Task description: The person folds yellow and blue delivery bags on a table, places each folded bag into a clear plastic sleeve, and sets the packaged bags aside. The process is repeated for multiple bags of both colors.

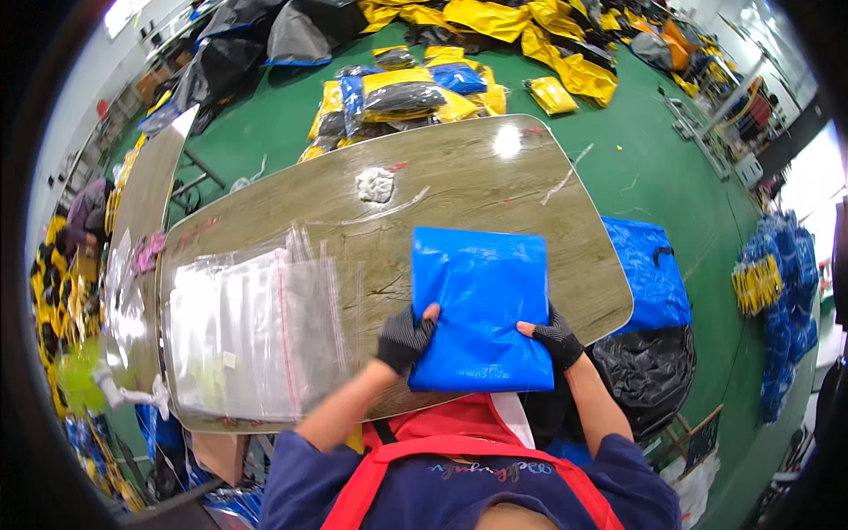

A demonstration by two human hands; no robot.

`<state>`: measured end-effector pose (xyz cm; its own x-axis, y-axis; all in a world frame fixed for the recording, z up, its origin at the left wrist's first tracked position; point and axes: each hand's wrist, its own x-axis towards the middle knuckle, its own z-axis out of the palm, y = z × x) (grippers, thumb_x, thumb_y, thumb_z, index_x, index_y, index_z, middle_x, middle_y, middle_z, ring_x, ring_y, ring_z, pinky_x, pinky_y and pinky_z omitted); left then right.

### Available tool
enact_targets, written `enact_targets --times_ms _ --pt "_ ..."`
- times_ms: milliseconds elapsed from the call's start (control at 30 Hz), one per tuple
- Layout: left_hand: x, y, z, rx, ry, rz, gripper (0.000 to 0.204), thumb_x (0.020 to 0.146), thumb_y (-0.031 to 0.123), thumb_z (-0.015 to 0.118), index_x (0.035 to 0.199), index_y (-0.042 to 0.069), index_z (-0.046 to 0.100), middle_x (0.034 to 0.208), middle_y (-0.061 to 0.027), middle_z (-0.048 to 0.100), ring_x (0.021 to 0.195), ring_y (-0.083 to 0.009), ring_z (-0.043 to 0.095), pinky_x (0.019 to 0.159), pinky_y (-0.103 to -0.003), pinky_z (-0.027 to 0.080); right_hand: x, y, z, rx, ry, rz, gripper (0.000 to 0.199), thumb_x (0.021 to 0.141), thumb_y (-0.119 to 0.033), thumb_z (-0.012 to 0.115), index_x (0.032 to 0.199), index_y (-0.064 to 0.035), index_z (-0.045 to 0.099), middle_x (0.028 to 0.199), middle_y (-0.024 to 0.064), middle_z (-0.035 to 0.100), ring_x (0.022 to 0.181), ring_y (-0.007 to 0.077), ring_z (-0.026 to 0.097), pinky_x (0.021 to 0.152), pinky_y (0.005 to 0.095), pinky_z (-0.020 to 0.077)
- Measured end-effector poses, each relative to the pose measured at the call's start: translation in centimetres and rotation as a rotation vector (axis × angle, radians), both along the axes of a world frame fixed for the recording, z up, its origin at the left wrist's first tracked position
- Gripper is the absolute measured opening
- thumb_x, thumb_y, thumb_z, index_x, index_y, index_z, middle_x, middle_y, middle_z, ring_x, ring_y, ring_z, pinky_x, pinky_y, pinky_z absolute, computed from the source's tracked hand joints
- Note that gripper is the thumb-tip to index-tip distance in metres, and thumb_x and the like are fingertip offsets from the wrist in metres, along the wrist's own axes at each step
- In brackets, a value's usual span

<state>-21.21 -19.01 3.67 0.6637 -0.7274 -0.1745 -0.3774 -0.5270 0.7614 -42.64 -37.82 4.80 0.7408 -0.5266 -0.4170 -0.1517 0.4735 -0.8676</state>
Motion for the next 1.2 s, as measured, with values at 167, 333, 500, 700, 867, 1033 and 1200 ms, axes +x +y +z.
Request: enact_targets --times_ms 167,333,500,700,867,1033,1200 --pt "17.1 -9.2 -1.9 -0.066 -0.817 0.214 0.040 0.088 0.048 0.055 0.107 0.013 0.059 0.074 -0.0160 0.065 0.069 -0.0370 0.064 0.061 -0.047 0.050 -0.1 -0.1 0.2 0.071 0.026 -0.083 0.072 0.074 -0.015 0.076 0.135 -0.0003 0.042 0.122 0.0189 0.056 0.105 0.0292 0.059 0.088 0.0411 0.0510" --pt "24.5 -6.4 -6.2 -0.344 -0.314 0.312 0.029 0.080 0.023 0.069 0.096 0.007 0.052 0.086 -0.0166 0.065 0.081 -0.0368 0.063 0.071 -0.041 0.050 -0.1 -0.4 -0.8 0.136 0.062 -0.054 0.065 0.078 -0.014 0.072 0.134 -0.0011 0.043 0.120 0.0180 0.057 0.101 0.0292 0.061 0.084 0.0411 0.0526" --pt "11.5 13.2 -0.8 0.103 -0.664 0.142 0.039 0.078 0.032 0.071 0.096 0.004 0.050 0.081 -0.0140 0.058 0.079 -0.0336 0.060 0.072 -0.040 0.049 0.7 -2.0 -1.5 0.101 0.039 0.094 0.069 0.078 -0.019 0.072 0.137 -0.0010 0.041 0.125 0.0176 0.055 0.107 0.0295 0.058 0.090 0.0405 0.0502" --pt "5.1 17.6 -2.3 0.240 -0.740 0.082 0.044 0.089 0.024 0.052 0.133 0.018 0.051 0.139 -0.0170 0.044 0.130 -0.0398 0.038 0.109 -0.055 0.022 8.2 -1.3 2.7 0.010 0.103 0.451 0.075 0.074 -0.024 0.075 0.134 0.0044 0.042 0.124 0.0205 0.055 0.107 0.0287 0.058 0.090 0.0387 0.0492" --pt "6.6 18.6 -2.4 0.137 -0.509 0.112 0.043 0.099 0.035 0.035 0.136 0.018 0.049 0.142 -0.0133 0.043 0.135 -0.0361 0.033 0.112 -0.049 0.014 9.0 -1.7 5.2 0.012 0.164 0.537 0.072 0.073 -0.024 0.075 0.132 0.0052 0.045 0.120 0.0200 0.058 0.102 0.0271 0.061 0.089 0.0373 0.0501" --pt "8.3 18.6 0.8 0.015 -0.302 0.012 0.052 0.101 0.047 0.023 0.139 0.019 0.045 0.146 -0.0065 0.040 0.140 -0.0299 0.026 0.115 -0.045 0.007 10.4 2.5 6.8 -0.024 0.170 0.618 0.073 0.074 -0.029 0.076 0.132 0.0030 0.046 0.119 0.0176 0.059 0.100 0.0252 0.062 0.088 0.0365 0.0508" --pt "7.9 19.4 4.9 0.111 -0.456 -0.262 0.047 0.095 0.043 0.046 0.134 0.016 0.051 0.138 -0.0111 0.050 0.133 -0.0293 0.040 0.114 -0.047 0.017 10.6 11.2 1.1 -0.207 -0.041 0.859 0.080 0.076 -0.044 0.075 0.135 0.0005 0.043 0.124 0.0156 0.057 0.108 0.0277 0.058 0.094 0.0389 0.0458"
